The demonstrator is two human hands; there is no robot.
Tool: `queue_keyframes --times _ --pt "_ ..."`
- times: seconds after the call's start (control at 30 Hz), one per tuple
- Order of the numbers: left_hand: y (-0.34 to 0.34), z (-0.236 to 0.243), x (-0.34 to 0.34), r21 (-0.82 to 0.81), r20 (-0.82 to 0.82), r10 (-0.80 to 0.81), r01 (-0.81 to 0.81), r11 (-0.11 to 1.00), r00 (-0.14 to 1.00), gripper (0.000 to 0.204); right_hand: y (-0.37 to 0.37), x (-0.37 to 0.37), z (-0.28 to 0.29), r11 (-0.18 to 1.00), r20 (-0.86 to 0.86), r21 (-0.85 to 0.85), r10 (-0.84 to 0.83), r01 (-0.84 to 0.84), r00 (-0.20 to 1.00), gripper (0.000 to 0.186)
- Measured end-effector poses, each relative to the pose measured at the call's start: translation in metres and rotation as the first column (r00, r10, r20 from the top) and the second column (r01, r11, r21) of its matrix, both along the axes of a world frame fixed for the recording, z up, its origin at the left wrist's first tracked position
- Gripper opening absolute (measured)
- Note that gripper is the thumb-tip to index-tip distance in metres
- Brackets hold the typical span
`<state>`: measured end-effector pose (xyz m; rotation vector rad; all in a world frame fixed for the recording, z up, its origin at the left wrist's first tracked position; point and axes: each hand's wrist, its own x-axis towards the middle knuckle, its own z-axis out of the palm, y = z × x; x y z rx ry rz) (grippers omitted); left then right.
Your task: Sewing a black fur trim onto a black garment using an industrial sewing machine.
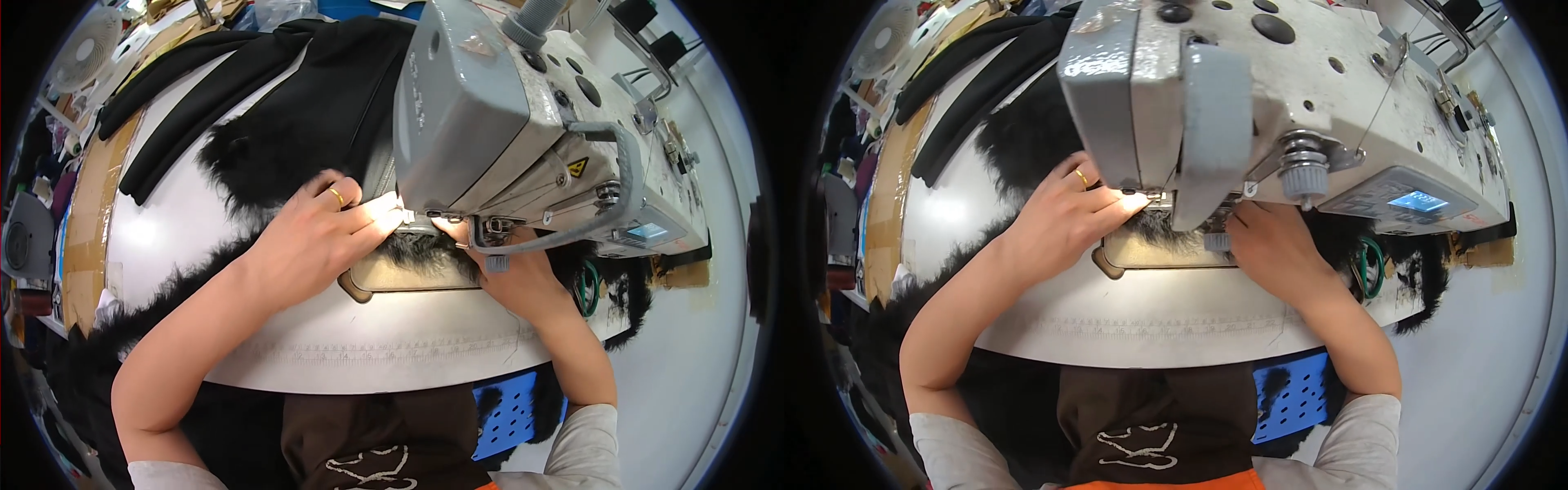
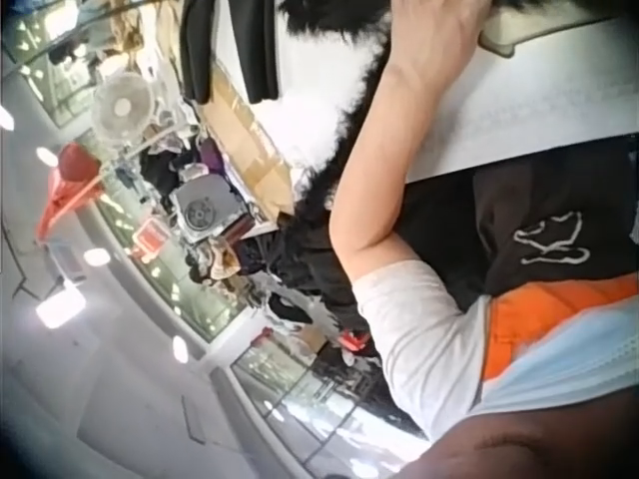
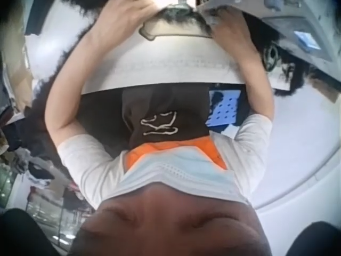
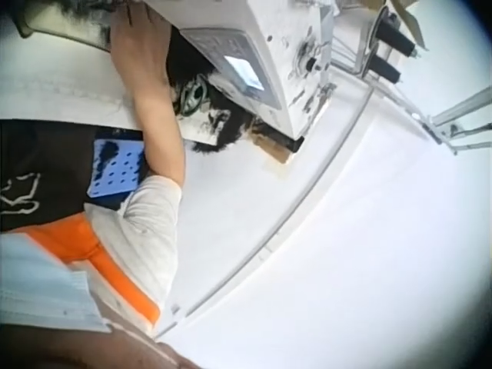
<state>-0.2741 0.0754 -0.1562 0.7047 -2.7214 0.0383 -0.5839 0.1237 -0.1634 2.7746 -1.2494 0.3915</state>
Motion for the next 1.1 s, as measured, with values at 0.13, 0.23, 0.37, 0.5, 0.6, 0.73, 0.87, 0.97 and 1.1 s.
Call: queue_keyframes --times 0.13,0.23,0.37,0.5,0.6,0.73,0.87,0.97,1.1 --pt "-0.001 -0.004 0.001 -0.041 -0.093 -0.023 0.019 0.999 0.995 0.028 -0.009 0.011 -0.008 0.996 0.185 0.083 0.03 -0.045 0.982 0.028" --pt "0.008 0.0 0.011 0.0 -0.123 0.04 -0.041 0.999 0.992 0.03 -0.001 0.017 0.007 0.991 0.073 0.136 -0.002 -0.008 0.997 0.038" --pt "0.035 0.005 0.007 -0.089 -0.065 -0.035 0.029 0.996 0.997 0.04 0.012 0.011 0.013 0.994 0.114 0.065 0.084 -0.092 0.99 0.053" --pt "0.028 0.01 0.009 -0.08 -0.063 -0.057 0.052 0.995 0.996 0.039 0.01 0.016 0.017 0.995 0.092 0.043 0.082 -0.086 0.992 0.053" --pt "0.019 0.004 0.009 -0.105 -0.046 -0.035 0.03 0.994 0.998 0.038 0.008 0.016 0.013 0.998 0.005 -0.02 0.052 -0.051 0.999 0.054" --pt "0.023 0.001 0.004 -0.128 0.003 0.01 -0.01 0.992 1.0 0.039 0.002 -0.004 -0.005 0.999 0.051 -0.026 0.023 -0.022 0.998 0.049" --pt "0.032 0.003 0.005 -0.13 0.018 0.054 -0.051 0.99 0.998 0.038 0.001 -0.001 -0.008 0.996 0.149 -0.086 0.015 -0.002 0.989 0.038" --pt "0.028 0.007 0.004 -0.085 -0.045 0.043 -0.047 0.995 0.998 0.039 0.004 -0.001 -0.004 0.997 0.12 -0.075 0.01 -0.001 0.993 0.035" --pt "0.015 0.004 0.003 -0.053 -0.105 0.025 -0.031 0.998 0.994 0.043 -0.002 0.0 -0.005 0.995 0.093 -0.089 -0.038 0.047 0.995 0.036"
